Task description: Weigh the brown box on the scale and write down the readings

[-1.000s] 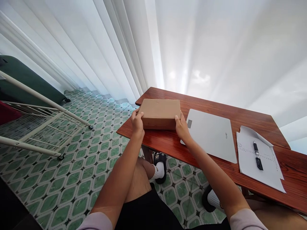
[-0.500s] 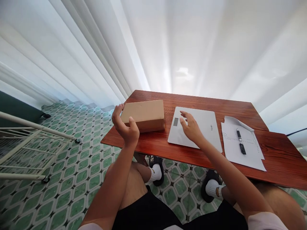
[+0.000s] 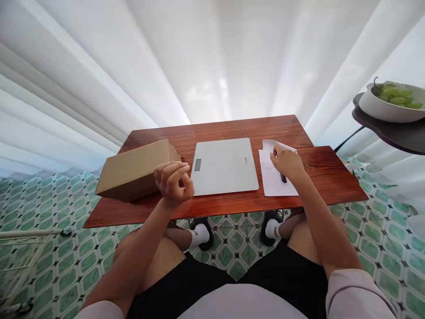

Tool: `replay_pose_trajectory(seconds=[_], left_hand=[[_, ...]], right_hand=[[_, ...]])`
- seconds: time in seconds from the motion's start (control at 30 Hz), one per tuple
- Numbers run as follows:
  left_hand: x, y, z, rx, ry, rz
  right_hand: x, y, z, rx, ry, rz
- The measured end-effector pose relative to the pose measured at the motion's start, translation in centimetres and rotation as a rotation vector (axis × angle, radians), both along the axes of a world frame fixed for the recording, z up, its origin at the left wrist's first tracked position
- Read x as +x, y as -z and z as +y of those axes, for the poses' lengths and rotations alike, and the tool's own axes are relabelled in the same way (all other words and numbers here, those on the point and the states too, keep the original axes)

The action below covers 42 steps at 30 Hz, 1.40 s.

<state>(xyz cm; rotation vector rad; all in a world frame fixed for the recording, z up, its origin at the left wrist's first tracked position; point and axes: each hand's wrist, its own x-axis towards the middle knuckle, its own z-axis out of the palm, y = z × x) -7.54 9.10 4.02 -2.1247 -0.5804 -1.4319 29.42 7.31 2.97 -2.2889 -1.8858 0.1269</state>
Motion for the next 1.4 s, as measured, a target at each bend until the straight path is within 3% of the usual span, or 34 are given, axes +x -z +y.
replay_pose_trajectory(seconds=[0.2, 0.4, 0.57, 0.7, 0.93, 1.1, 1.17, 1.3, 1.4], left_hand=[[8.1, -0.6, -0.6, 0.054, 0.327, 0.222], [16.5, 2.4, -2.6, 0.184, 0.719, 0.374], [20.1, 5.1, -3.5, 0.205, 0.900, 0.470], [20.8, 6.4, -3.8, 0.085, 0.930, 0.451], [21.1, 6.7, -3.9, -0.144, 0.834, 0.470], [21.0, 6.9, -3.9, -0.212, 0.779, 0.534], [20.9, 7.0, -3.9, -0.233, 0.769, 0.546], [20.9, 7.2, -4.1, -0.263, 0.751, 0.568], [20.8, 7.1, -4.2, -0.289, 0.742, 0.584]], right_hand=[[1.9, 1.3, -0.5, -0.183, -0.010, -0.095], [1.8, 1.8, -0.9, -0.245, -0.053, -0.186], [1.3, 1.8, -0.7, -0.248, -0.071, -0.167], [1.9, 2.2, -0.6, -0.152, -0.093, -0.066], [4.0, 3.2, -0.1, 0.135, -0.170, 0.463], [4.3, 3.7, 0.3, 0.330, -0.232, 0.413], [4.2, 3.7, 0.3, 0.381, -0.226, 0.513], [3.8, 3.9, 0.1, 0.209, -0.261, 1.036], [3.5, 4.4, -0.1, 0.149, -0.259, 1.059]])
